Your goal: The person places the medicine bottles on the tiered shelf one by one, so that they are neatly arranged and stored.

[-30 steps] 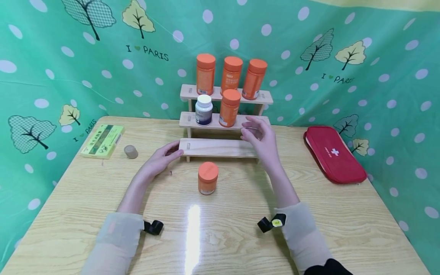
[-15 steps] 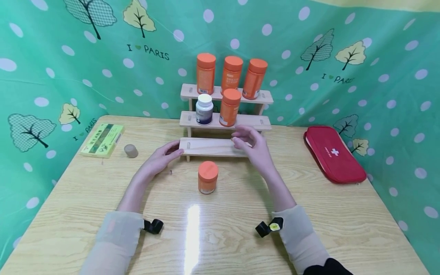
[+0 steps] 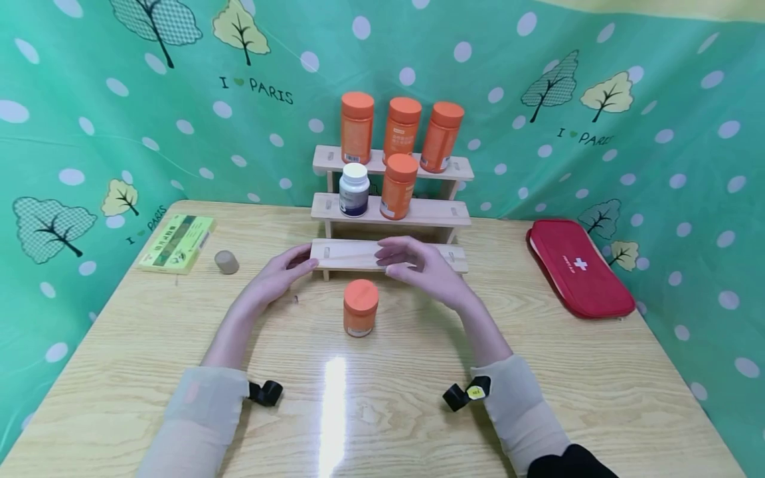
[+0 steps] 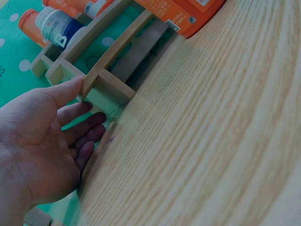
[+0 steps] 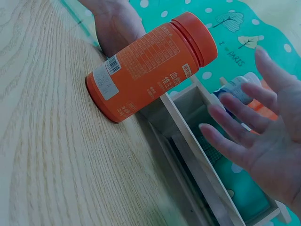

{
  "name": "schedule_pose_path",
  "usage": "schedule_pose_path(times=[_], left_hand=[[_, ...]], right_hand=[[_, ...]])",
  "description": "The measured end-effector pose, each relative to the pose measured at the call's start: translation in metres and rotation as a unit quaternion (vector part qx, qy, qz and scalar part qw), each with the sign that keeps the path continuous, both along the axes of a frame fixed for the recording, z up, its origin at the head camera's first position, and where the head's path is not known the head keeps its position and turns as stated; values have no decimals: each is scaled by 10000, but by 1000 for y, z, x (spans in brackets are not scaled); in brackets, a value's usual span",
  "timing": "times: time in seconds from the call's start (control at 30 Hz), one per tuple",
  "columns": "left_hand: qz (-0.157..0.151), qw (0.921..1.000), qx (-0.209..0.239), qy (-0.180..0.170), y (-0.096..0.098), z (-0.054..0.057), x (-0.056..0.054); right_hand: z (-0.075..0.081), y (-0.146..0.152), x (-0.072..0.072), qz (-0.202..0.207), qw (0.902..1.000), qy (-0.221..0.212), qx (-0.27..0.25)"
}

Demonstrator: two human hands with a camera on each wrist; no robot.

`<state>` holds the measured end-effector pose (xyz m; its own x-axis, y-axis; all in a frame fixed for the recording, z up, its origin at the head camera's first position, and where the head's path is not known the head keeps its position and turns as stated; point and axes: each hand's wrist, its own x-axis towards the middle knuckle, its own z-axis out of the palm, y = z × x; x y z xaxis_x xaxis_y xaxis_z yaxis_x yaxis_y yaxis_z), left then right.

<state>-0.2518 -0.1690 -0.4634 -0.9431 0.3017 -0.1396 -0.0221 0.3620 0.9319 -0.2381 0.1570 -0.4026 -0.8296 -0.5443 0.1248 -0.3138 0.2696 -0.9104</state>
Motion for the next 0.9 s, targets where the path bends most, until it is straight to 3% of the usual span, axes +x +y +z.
schedule_pose_path(times=[0.23,0.37,0.6,0.9], left_hand=[[0,10000,13,-26,-1,0,1],[11,10000,11,-39,-1,1,1],[28,10000,4,-85,0,3,1],[13,9999,-12,-139,1,4,2]], right_hand=[[-3,-4,3,1146,9924,-441,45],[-6,-8,4,1478,9861,-720,231],[-8,-14,7,1722,9808,-729,557],[-11,-19,11,1565,9835,-700,570]])
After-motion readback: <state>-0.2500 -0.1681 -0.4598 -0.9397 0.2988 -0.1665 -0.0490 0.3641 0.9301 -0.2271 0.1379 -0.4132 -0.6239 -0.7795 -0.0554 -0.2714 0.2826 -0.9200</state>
